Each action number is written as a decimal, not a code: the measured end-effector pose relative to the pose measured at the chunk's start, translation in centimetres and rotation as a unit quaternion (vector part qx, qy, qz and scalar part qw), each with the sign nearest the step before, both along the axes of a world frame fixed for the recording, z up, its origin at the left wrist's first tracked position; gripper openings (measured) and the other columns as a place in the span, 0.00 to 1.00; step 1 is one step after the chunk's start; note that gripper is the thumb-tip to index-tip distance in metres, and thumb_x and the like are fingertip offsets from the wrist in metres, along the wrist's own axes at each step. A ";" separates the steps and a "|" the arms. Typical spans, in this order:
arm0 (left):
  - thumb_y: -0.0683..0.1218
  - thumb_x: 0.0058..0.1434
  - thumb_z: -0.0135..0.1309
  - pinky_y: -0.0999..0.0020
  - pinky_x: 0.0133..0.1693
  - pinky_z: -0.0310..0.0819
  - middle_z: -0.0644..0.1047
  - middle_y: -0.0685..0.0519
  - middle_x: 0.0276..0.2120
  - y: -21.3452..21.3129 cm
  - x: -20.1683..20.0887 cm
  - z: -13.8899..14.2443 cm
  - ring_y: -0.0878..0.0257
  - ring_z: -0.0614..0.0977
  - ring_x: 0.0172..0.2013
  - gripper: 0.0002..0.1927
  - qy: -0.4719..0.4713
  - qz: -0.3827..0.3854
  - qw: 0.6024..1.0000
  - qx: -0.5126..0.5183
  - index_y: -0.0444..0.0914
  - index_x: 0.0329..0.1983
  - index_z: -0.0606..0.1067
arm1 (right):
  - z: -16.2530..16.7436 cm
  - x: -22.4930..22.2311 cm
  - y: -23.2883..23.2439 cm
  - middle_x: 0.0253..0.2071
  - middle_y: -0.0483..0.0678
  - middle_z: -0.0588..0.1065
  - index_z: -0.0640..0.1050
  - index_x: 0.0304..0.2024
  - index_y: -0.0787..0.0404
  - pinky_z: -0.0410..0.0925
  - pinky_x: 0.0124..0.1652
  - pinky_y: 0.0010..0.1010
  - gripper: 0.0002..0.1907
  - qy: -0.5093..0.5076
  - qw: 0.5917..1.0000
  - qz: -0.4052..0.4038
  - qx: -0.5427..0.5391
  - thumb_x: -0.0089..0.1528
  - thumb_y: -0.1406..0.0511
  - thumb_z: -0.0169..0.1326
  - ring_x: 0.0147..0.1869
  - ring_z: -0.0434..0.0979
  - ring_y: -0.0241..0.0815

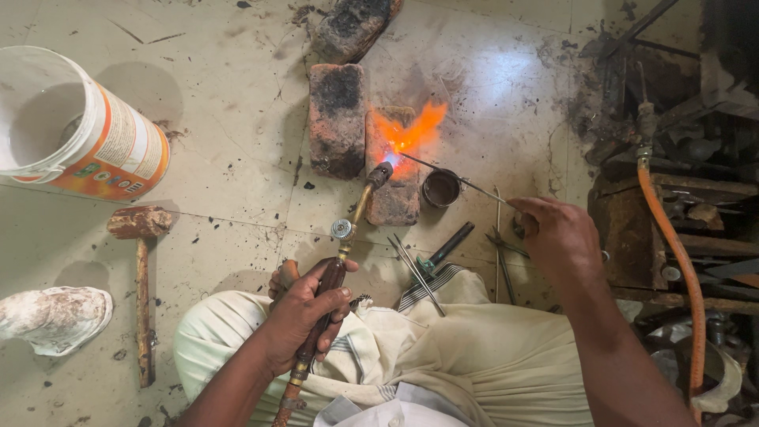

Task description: The person sits on the floor and uses a blowtorch to heat a small metal piece placed on bricks. They repeatedly dip a metal rod into a small container and apply it to the heated metal, likely adding solder or flux. The person adjusts the torch and rod throughout the process.

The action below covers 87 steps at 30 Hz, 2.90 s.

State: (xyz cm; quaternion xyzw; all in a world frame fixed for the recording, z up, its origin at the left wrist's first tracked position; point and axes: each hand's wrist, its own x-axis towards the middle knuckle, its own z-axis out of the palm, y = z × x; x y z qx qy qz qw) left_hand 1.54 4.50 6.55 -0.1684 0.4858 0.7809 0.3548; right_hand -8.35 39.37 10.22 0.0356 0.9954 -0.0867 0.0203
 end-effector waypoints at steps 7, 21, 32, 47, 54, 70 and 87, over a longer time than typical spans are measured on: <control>0.47 0.63 0.53 0.75 0.10 0.64 0.68 0.56 0.23 0.0 -0.1 0.1 0.72 0.69 0.11 0.24 -0.002 -0.002 1.000 -0.006 0.43 0.62 0.67 | 0.2 0.0 -0.1 0.51 0.42 0.80 0.83 0.52 0.42 0.74 0.49 0.40 0.16 0.003 1.000 0.005 0.014 0.65 0.65 0.54 0.48 0.82 0.49; 0.47 0.63 0.54 0.75 0.10 0.65 0.68 0.56 0.24 0.0 0.1 -0.2 0.72 0.69 0.11 0.24 0.000 -0.001 1.000 -0.002 0.43 0.62 0.67 | -1.0 0.9 0.4 0.48 0.44 0.81 0.84 0.50 0.45 0.73 0.48 0.42 0.15 0.060 0.996 0.052 0.029 0.63 0.66 0.56 0.49 0.81 0.52; 0.47 0.62 0.54 0.75 0.10 0.65 0.68 0.56 0.23 -0.1 0.2 -0.2 0.72 0.69 0.11 0.24 0.003 -0.002 1.000 -0.005 0.43 0.62 0.67 | -0.7 -1.3 0.3 0.46 0.45 0.81 0.84 0.51 0.45 0.73 0.47 0.43 0.15 0.073 0.993 0.081 0.049 0.65 0.66 0.54 0.49 0.81 0.52; 0.47 0.62 0.53 0.75 0.10 0.64 0.69 0.56 0.23 -0.4 0.1 -0.4 0.72 0.68 0.11 0.24 -0.001 0.005 1.000 -0.006 0.43 0.62 0.67 | -0.7 -1.7 -0.5 0.47 0.42 0.80 0.84 0.52 0.39 0.74 0.48 0.42 0.17 0.040 0.992 0.081 0.092 0.64 0.66 0.56 0.50 0.80 0.49; 0.47 0.62 0.53 0.75 0.11 0.63 0.69 0.55 0.23 -0.4 0.2 -0.5 0.72 0.68 0.11 0.24 -0.005 0.004 1.000 -0.009 0.43 0.62 0.67 | -0.8 -1.0 -0.6 0.45 0.41 0.81 0.84 0.52 0.38 0.74 0.48 0.41 0.17 0.049 0.991 0.086 0.086 0.64 0.65 0.56 0.49 0.81 0.48; 0.46 0.62 0.53 0.75 0.11 0.64 0.69 0.55 0.23 0.1 0.3 -0.2 0.71 0.69 0.11 0.24 -0.002 -0.002 1.000 0.001 0.43 0.62 0.67 | 0.3 1.2 1.3 0.45 0.45 0.81 0.85 0.49 0.47 0.74 0.45 0.43 0.13 0.083 0.994 0.072 0.026 0.64 0.65 0.57 0.45 0.82 0.52; 0.46 0.62 0.53 0.75 0.11 0.64 0.69 0.55 0.22 -0.2 0.2 0.1 0.71 0.68 0.11 0.24 -0.007 -0.005 1.000 -0.023 0.43 0.62 0.67 | -0.1 0.6 0.2 0.48 0.43 0.81 0.84 0.51 0.45 0.73 0.48 0.42 0.15 0.070 0.994 0.072 0.029 0.63 0.66 0.57 0.50 0.81 0.51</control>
